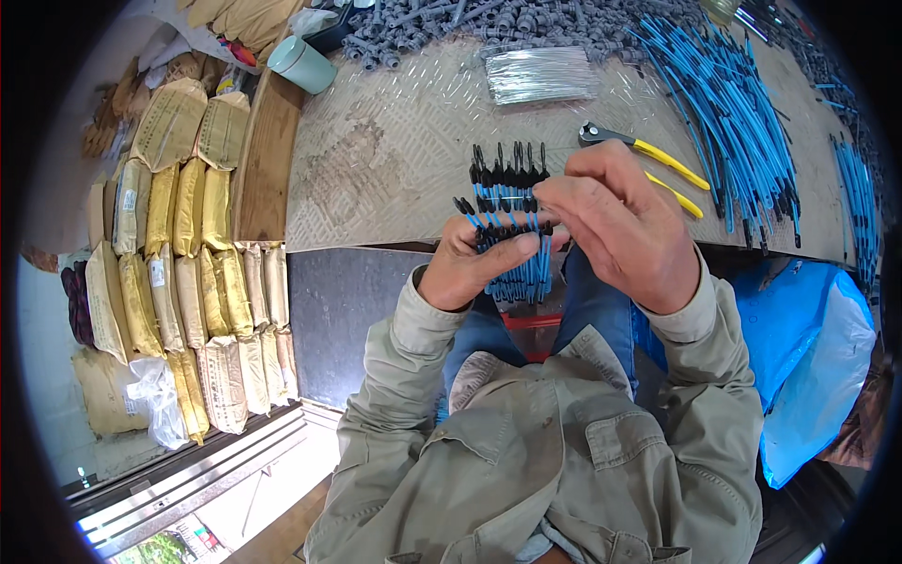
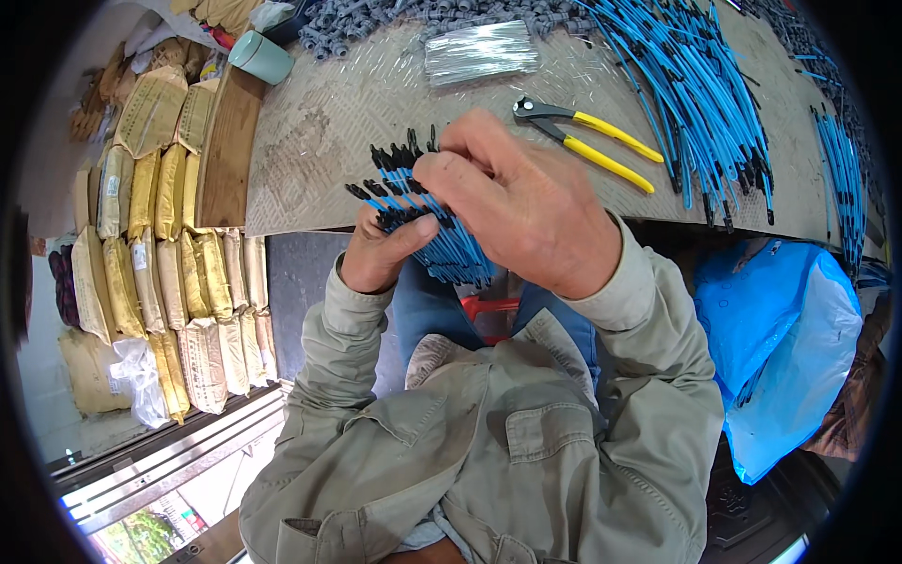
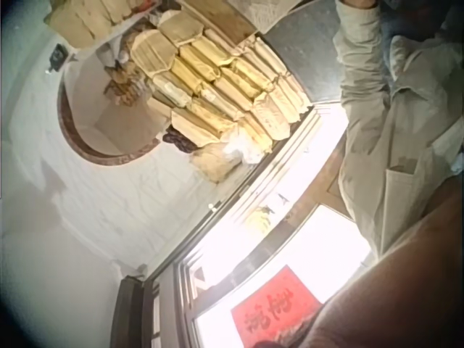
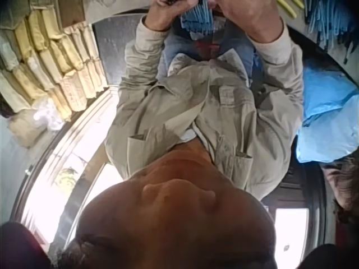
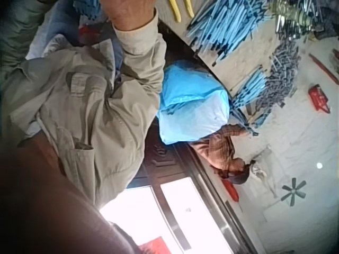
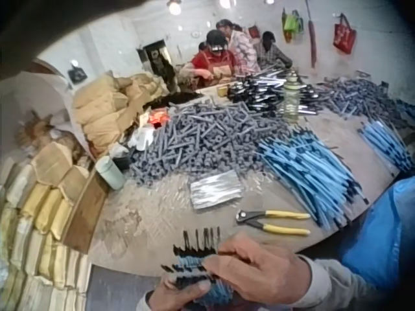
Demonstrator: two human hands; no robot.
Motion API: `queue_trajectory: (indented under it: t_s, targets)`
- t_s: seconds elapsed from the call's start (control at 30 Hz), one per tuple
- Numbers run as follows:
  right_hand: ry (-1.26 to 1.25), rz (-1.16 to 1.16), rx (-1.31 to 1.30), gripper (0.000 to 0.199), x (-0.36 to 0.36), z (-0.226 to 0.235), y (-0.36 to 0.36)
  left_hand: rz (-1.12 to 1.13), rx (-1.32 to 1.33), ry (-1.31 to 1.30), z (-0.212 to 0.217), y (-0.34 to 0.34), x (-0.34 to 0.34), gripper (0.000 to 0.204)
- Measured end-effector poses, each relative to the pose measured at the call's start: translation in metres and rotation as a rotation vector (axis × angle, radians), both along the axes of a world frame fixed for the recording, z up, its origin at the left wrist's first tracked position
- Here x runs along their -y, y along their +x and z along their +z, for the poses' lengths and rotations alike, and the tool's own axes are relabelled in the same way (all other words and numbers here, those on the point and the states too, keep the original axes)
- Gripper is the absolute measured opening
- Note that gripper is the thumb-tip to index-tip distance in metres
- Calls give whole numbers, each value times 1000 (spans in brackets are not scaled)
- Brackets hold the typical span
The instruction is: The person assembles a wire harness by bundling blue wires into a central hub, using pliers to secure or trim them.
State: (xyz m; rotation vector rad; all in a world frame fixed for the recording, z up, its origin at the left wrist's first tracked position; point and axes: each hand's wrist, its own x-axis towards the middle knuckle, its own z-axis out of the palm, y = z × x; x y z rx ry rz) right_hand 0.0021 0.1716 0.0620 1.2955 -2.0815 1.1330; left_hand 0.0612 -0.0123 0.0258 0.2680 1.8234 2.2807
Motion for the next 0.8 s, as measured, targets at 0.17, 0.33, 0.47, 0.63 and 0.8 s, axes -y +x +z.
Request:
queue_trajectory:
  t_s: [0.17,0.33,0.47,0.63,0.8]
  targets:
    - [-19,23,49,27,0,-4,-2,-4,-22,-19,-1,-2,-2,29]
    - [-16,49,10,30,1,-3,-6,-31,41,28,3,-1,-1,29]
    - [27,22,-18,32,-4,1,-4,-14,32,41,0,0,-4,30]
    - [-6,15,3,35,-2,-2,1,9,-17,50,-2,0,-4,31]
    - [-49,69,-4,34,-3,-2,-8,33,18,94,1,1,-9,29]
